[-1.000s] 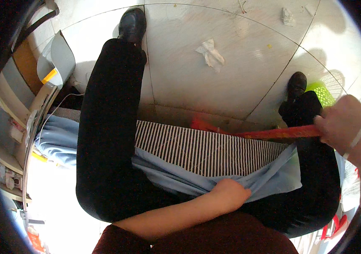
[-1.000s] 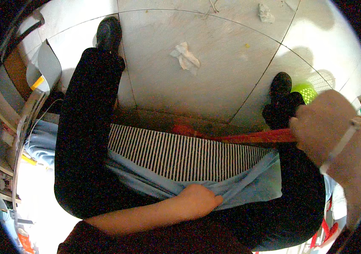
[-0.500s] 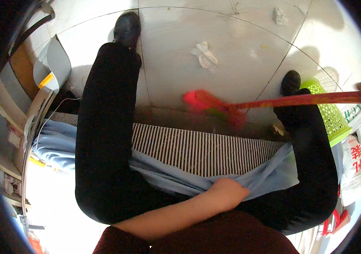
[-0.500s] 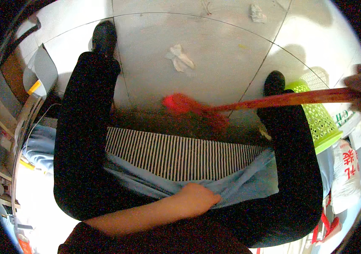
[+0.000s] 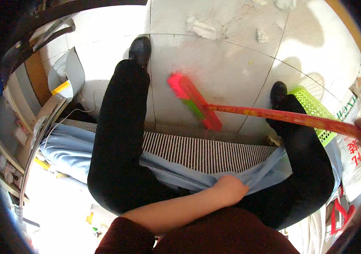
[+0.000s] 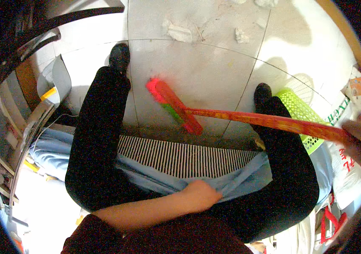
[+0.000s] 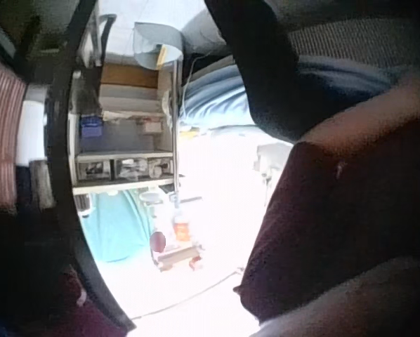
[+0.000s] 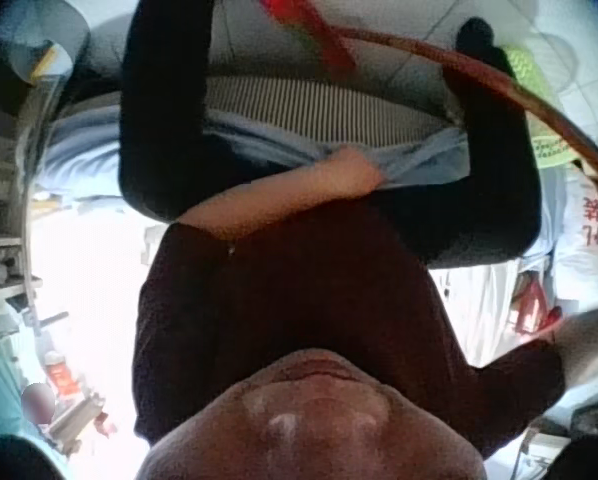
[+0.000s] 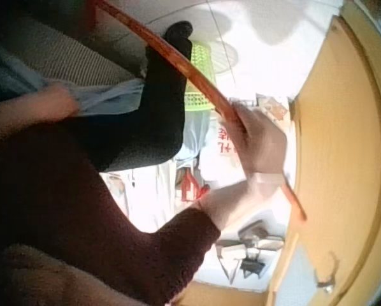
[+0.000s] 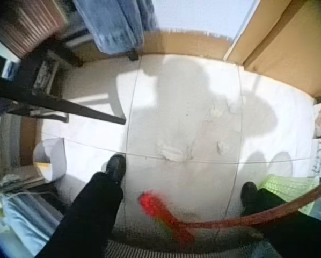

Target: The person sweeps the tiled floor with a broom and dustpan, collecting debris into a green basket. They sit on the floor to reach under the bed, pick up slippers, and later line the basket with a plastic bag.

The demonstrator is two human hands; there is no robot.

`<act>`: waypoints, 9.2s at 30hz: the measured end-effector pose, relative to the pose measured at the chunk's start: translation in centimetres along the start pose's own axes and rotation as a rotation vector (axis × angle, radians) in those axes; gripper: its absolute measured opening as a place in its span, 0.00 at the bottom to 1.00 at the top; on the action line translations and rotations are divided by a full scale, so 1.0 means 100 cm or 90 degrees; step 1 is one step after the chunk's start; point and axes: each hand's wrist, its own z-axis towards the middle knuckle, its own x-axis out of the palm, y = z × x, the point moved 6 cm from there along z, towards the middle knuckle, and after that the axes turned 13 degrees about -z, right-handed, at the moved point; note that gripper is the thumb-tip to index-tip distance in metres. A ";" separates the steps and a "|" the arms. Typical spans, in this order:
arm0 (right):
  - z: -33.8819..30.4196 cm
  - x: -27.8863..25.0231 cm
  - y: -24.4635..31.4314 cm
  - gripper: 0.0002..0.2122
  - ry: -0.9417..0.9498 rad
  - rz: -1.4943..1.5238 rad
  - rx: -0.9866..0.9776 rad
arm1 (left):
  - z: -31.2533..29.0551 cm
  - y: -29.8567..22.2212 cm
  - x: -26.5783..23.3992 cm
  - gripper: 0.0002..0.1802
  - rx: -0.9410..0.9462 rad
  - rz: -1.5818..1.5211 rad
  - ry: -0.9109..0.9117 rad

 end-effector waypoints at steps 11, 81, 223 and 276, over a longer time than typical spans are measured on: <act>-0.113 0.024 -0.023 0.13 -0.299 0.021 0.258 | -0.007 -0.019 -0.020 0.10 0.014 0.233 -0.225; -0.169 0.392 0.055 0.06 -0.563 1.201 0.434 | -0.155 -0.089 0.008 0.12 0.214 0.186 -0.880; -0.133 0.273 0.129 0.21 -0.328 1.477 0.738 | -0.347 -0.205 -0.197 0.29 -0.093 -0.416 -0.825; -0.295 0.092 0.179 0.32 -0.302 0.948 0.416 | -0.456 -0.175 -0.079 0.22 -0.024 -0.430 -0.936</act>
